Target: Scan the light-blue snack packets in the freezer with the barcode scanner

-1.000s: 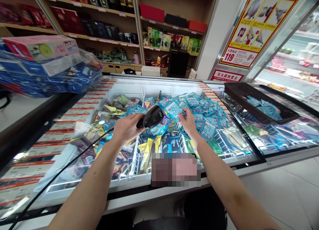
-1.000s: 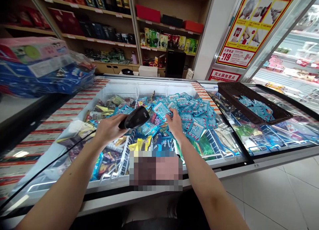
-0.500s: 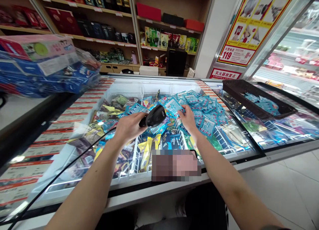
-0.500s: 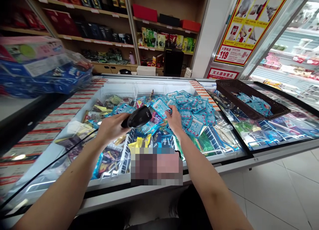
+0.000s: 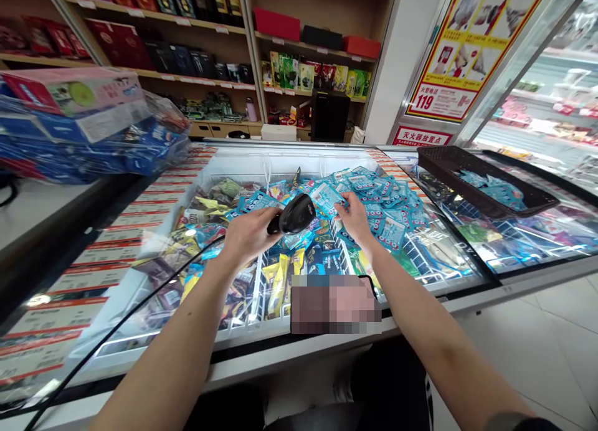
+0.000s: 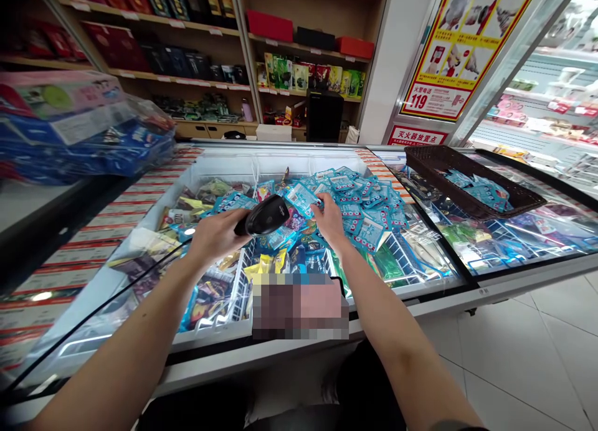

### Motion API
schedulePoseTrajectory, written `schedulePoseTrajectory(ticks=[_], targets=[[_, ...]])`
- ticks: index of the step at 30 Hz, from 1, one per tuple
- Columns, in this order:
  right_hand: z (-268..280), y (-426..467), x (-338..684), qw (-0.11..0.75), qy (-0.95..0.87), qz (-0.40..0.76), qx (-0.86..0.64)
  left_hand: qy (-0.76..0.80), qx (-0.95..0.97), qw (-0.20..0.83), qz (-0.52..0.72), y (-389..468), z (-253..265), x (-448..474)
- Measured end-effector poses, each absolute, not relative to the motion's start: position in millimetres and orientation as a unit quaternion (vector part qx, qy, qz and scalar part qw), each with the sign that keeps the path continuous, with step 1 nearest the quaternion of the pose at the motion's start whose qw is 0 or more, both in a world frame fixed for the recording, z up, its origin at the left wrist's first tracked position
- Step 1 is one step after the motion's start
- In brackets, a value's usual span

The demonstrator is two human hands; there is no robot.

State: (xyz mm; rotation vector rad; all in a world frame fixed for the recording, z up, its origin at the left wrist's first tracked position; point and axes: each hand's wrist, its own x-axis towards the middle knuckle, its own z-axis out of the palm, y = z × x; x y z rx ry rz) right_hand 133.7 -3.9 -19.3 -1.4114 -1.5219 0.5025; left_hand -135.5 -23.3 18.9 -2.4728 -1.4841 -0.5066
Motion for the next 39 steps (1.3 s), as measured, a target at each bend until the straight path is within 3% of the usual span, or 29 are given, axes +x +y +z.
schedulePoseTrajectory(ticks=[22, 39], targets=[[-18.7, -3.5, 132.5, 0.517, -0.614, 0.211, -0.558, -0.496, -0.846, 0.113, -0.157, -21.9, 17.4, -136.8], [-21.5, 22.7, 181.1, 0.664, -0.481, 0.139, -0.554, -0.505, -0.835, 0.132, -0.175, -18.8, 13.8, -144.5]])
